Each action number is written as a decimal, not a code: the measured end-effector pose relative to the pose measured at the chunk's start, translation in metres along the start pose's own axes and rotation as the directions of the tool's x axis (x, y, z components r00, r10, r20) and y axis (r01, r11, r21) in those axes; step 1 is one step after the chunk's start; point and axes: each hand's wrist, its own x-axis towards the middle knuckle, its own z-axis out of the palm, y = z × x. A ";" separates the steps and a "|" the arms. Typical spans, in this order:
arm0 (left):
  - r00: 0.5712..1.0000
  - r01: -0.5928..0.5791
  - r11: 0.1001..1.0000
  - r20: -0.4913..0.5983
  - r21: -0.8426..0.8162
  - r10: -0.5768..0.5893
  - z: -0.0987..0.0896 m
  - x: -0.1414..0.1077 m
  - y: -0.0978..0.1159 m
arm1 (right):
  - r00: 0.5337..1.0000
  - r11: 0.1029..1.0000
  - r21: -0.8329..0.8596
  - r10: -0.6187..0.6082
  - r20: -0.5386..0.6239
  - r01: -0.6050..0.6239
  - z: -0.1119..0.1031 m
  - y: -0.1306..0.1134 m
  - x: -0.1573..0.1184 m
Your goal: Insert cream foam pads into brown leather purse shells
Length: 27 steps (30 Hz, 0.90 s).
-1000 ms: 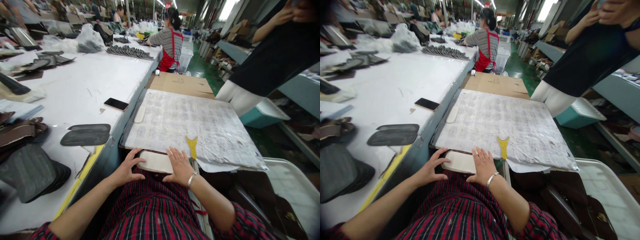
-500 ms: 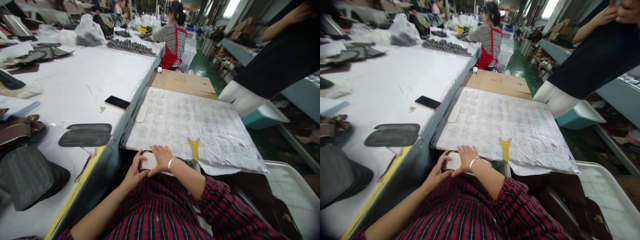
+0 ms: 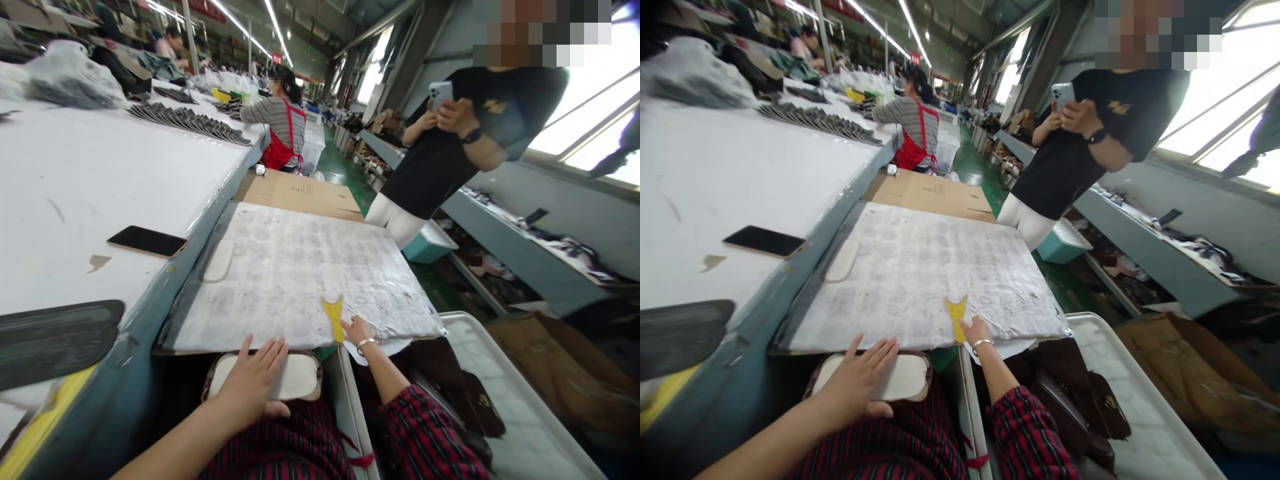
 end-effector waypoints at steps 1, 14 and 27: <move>0.999 -0.017 1.000 0.032 -0.015 0.018 0.001 0.009 0.005 | 0.999 0.999 -0.025 0.040 -0.012 -0.040 0.007 0.005 0.004; 0.985 -0.157 0.983 0.056 -0.096 0.162 0.002 0.021 -0.006 | 0.980 0.978 -0.076 0.198 0.015 -0.197 0.041 -0.005 0.071; 0.985 -0.153 0.987 0.071 -0.037 0.156 -0.002 0.001 -0.025 | 0.947 0.976 0.158 -0.190 0.259 0.153 -0.002 0.016 -0.052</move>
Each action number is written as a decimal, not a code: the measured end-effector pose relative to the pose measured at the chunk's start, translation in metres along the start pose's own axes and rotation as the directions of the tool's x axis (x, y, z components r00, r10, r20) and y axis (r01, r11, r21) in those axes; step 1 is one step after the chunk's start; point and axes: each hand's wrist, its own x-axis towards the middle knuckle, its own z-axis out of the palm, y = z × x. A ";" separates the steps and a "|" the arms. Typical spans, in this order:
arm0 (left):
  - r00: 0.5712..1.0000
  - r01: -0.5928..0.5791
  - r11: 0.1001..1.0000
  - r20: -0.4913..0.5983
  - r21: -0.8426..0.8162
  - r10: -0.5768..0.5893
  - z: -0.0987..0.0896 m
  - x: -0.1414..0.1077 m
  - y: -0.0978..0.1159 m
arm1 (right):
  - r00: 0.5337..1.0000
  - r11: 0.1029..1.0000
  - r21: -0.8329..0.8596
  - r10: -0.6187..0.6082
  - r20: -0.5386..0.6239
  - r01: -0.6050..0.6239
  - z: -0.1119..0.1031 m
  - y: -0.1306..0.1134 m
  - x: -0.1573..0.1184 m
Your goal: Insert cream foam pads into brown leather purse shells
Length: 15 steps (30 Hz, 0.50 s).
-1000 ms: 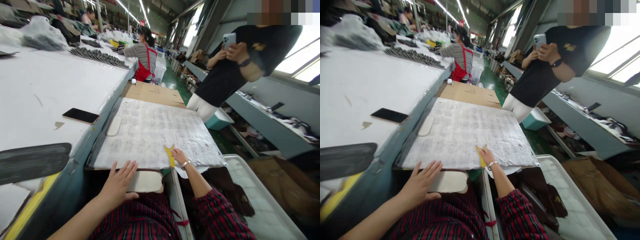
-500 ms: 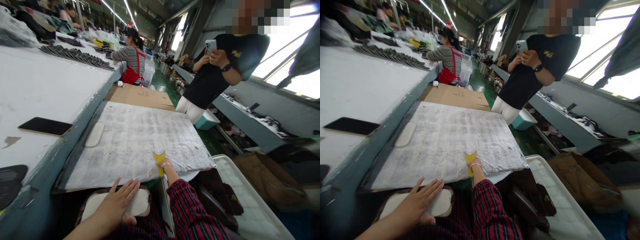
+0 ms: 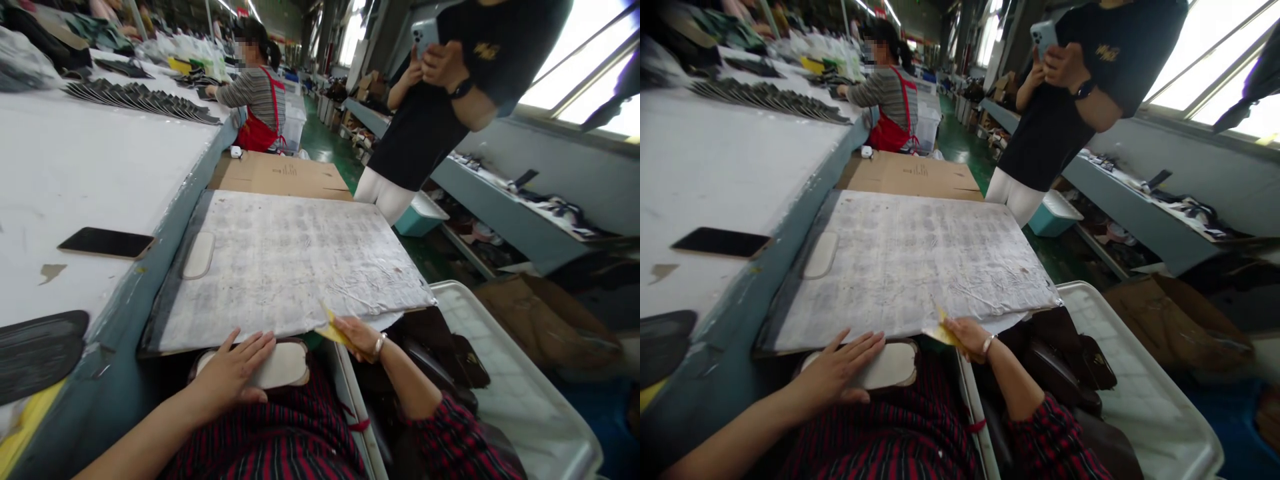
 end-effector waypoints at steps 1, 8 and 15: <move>1.000 0.016 1.000 0.023 -0.006 -0.016 -0.002 0.001 0.001 | 0.996 0.995 -0.085 -0.048 0.073 0.054 0.004 0.002 -0.011; 0.993 0.091 0.992 0.078 -0.085 -0.084 -0.014 0.019 0.022 | 0.975 0.878 -0.435 -0.221 -0.002 0.198 0.026 -0.026 -0.004; 0.983 0.148 0.984 0.121 -0.101 -0.135 -0.016 0.047 0.048 | 0.947 0.827 -0.538 -0.286 -0.149 0.165 0.035 -0.044 -0.002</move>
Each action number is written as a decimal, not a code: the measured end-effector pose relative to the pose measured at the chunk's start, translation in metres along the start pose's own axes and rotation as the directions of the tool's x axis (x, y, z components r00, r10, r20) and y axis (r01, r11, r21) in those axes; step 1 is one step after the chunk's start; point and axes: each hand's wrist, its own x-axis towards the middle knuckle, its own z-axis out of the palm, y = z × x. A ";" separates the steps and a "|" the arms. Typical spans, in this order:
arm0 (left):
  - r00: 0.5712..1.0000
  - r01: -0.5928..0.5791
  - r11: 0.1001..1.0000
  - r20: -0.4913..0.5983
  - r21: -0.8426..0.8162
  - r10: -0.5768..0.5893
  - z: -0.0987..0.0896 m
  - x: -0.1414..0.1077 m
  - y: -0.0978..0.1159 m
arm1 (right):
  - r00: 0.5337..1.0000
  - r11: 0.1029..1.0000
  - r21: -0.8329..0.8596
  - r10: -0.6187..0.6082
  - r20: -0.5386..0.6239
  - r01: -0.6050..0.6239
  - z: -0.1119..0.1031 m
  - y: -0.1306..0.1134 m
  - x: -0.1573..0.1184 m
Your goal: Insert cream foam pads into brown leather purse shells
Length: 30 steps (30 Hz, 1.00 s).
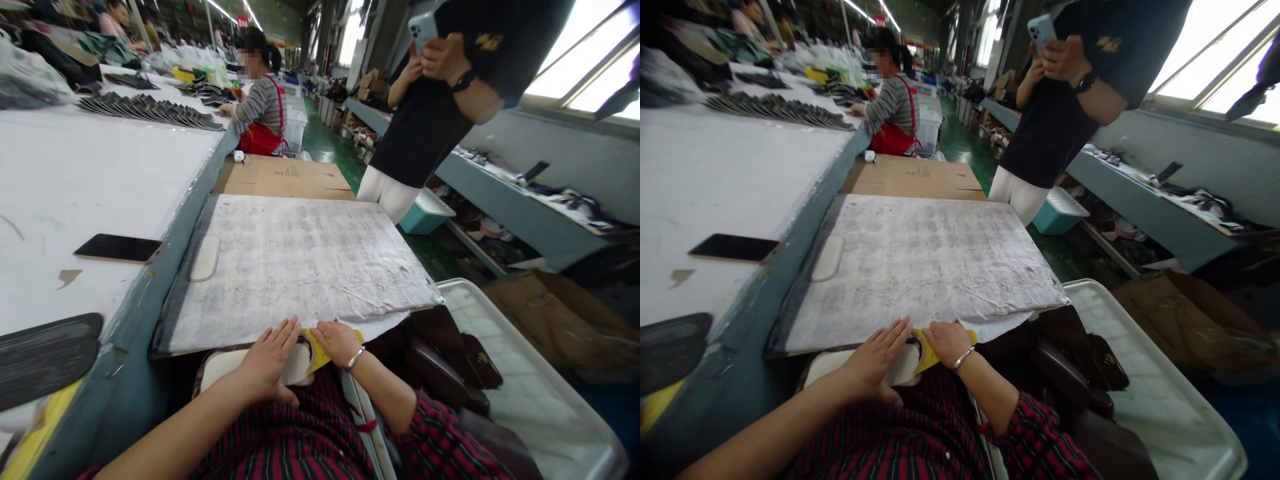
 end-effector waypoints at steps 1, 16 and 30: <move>1.000 0.006 1.000 -0.003 -0.001 -0.006 0.000 0.001 0.001 | 1.000 1.000 -0.006 -0.004 -0.009 0.004 0.002 -0.001 -0.002; 0.993 -0.080 0.983 -0.105 -0.164 0.063 -0.002 -0.011 -0.005 | 0.998 0.998 -0.028 -0.053 -0.041 0.052 0.005 0.007 -0.026; 0.987 -0.064 0.995 -0.153 -0.072 0.052 0.008 0.001 0.007 | 0.923 0.971 -0.043 0.209 -0.322 -0.235 0.041 -0.033 -0.041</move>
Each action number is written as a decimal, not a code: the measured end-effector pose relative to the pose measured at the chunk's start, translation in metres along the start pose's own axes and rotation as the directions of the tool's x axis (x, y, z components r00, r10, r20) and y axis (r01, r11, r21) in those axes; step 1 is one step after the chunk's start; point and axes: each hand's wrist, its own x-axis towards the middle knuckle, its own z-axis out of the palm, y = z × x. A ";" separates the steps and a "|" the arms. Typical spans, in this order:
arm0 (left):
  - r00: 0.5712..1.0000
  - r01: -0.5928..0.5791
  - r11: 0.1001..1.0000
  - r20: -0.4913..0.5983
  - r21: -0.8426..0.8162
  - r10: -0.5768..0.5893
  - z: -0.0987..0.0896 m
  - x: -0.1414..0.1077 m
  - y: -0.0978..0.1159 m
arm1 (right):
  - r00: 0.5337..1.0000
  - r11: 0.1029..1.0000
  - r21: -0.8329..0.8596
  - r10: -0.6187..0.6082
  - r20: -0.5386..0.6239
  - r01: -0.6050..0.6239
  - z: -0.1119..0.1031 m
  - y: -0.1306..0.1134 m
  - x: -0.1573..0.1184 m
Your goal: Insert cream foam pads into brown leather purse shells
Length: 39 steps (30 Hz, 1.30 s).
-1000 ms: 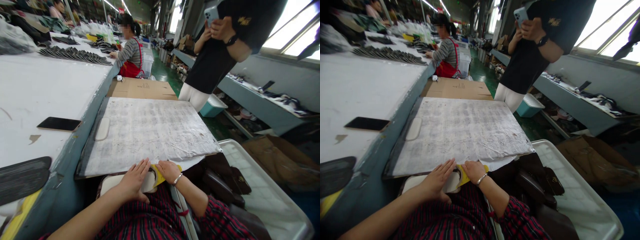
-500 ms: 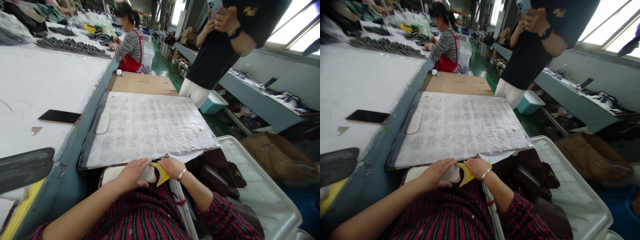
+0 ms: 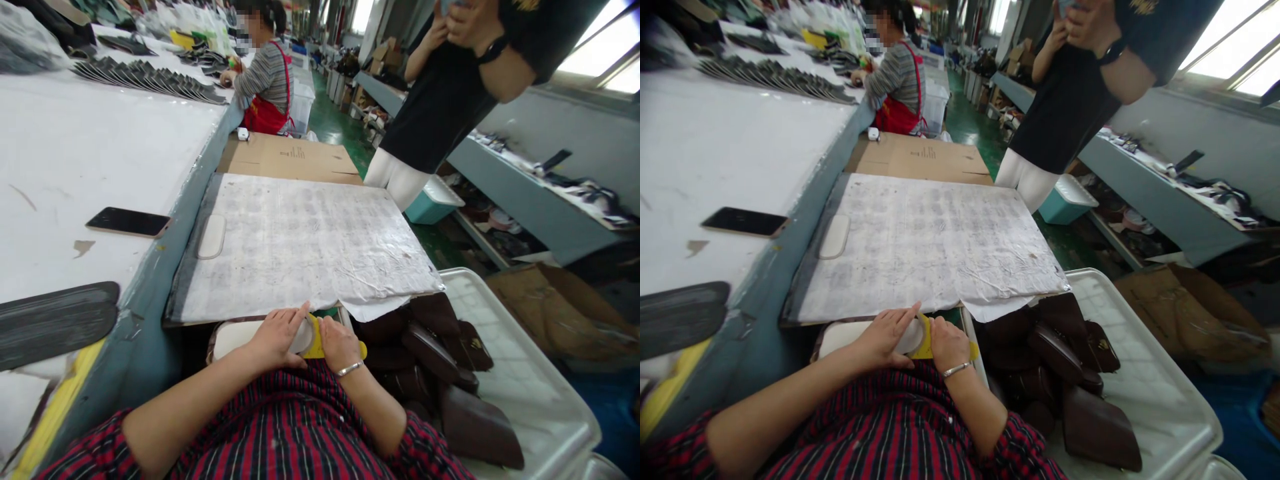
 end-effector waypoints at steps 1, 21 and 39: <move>1.000 -0.004 1.000 -0.007 -0.011 0.004 -0.001 0.001 0.000 | 0.999 1.000 0.013 0.015 -0.050 -0.014 0.005 0.000 -0.002; 0.692 -0.175 -0.167 -0.001 -0.970 -0.721 0.026 -0.097 -0.074 | 0.545 0.609 0.115 -0.767 0.338 0.785 0.001 -0.156 0.140; 0.712 -0.069 -0.015 -0.038 -0.998 -0.701 0.017 -0.111 -0.064 | 0.374 0.478 0.231 -0.847 0.378 0.847 -0.013 -0.119 0.127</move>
